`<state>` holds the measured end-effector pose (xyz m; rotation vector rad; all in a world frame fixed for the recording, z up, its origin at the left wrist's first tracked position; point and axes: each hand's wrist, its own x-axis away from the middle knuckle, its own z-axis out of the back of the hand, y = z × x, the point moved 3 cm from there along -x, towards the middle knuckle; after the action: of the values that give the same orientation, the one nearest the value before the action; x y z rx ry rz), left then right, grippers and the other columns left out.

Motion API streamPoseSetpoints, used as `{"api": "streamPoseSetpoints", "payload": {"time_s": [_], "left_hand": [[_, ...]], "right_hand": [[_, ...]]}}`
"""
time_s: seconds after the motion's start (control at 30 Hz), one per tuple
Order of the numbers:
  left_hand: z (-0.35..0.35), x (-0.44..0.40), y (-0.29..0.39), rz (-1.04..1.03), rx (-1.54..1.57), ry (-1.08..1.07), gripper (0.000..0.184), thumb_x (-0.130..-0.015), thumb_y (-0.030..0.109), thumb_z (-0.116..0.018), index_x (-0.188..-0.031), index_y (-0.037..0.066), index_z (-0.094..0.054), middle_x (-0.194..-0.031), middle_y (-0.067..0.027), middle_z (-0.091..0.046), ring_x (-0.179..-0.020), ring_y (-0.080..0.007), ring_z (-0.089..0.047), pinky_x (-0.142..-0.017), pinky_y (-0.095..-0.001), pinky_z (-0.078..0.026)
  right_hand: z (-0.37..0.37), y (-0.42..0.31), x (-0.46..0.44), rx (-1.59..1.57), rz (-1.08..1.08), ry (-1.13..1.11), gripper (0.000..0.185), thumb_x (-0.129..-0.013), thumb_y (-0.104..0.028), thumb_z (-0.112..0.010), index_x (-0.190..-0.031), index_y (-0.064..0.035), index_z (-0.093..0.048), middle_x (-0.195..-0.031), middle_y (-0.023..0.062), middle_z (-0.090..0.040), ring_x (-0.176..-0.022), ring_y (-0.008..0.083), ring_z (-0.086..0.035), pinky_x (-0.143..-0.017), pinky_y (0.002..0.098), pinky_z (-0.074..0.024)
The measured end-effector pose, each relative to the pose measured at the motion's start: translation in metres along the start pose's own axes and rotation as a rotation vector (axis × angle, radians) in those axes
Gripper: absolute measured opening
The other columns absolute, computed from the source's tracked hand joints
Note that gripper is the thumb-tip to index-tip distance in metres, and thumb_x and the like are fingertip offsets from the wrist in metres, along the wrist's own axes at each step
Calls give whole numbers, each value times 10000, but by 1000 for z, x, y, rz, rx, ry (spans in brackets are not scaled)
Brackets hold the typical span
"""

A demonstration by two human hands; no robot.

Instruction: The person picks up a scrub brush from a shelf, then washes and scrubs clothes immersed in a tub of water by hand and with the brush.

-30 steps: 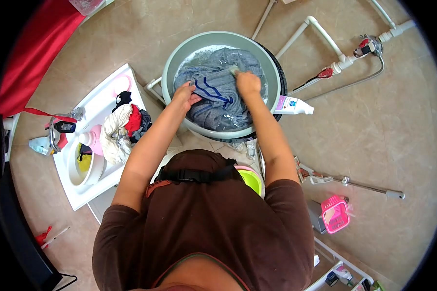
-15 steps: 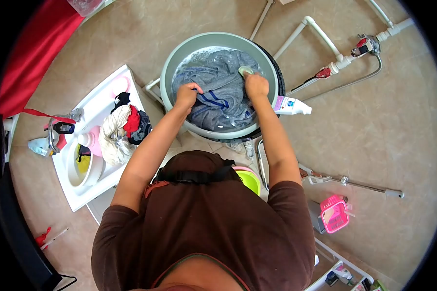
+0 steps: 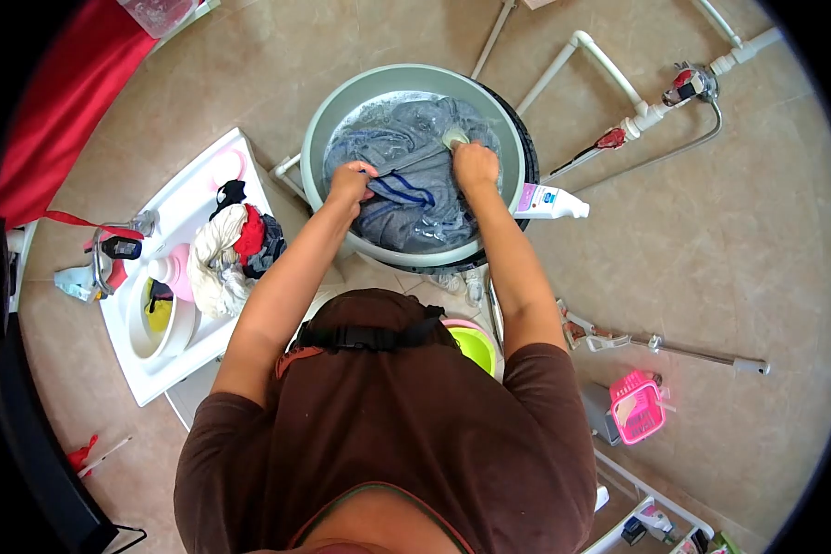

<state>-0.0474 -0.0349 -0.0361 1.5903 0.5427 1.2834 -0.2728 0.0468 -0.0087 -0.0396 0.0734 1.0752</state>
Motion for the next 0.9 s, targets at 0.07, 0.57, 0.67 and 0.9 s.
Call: {"api": "streamPoseSetpoints", "payload": {"time_s": [0.07, 0.57, 0.67, 0.9], "left_hand": [[3, -10, -8, 26, 11, 1, 261, -811, -78, -432, -784, 86, -634, -796, -43, -607, -627, -160, -542, -540, -282, -449], [-2, -3, -2, 99, 104, 91, 187, -794, -18, -528, -958, 71, -539, -801, -74, -551, -652, -185, -546, -514, -342, -486], [0, -4, -7, 80, 1, 96, 214, -787, -39, -541, -967, 75, -524, -796, -68, -547, -562, -179, -537, -519, -317, -495], [5, 1, 0, 66, 181, 50, 198, -763, -30, -549, -927, 80, -532, -782, -76, -532, -686, -176, -511, -567, -310, -417]], "right_hand": [[19, -13, 3, -145, 27, 7, 257, -910, -347, -529, -1049, -218, -702, -903, 184, -672, -786, 359, -661, -706, 458, -523], [36, -26, 14, -226, 59, 48, 261, -921, -332, -515, -1057, -208, -700, -902, 172, -661, -793, 350, -668, -675, 453, -529], [41, -75, 36, -595, 352, 28, 255, -902, -325, -547, -1089, -218, -684, -905, 161, -679, -797, 325, -670, -695, 446, -534], [8, -14, 10, -55, 6, -64, 278, -907, -327, -531, -1147, -259, -655, -894, 160, -670, -801, 344, -661, -694, 457, -524]]}}
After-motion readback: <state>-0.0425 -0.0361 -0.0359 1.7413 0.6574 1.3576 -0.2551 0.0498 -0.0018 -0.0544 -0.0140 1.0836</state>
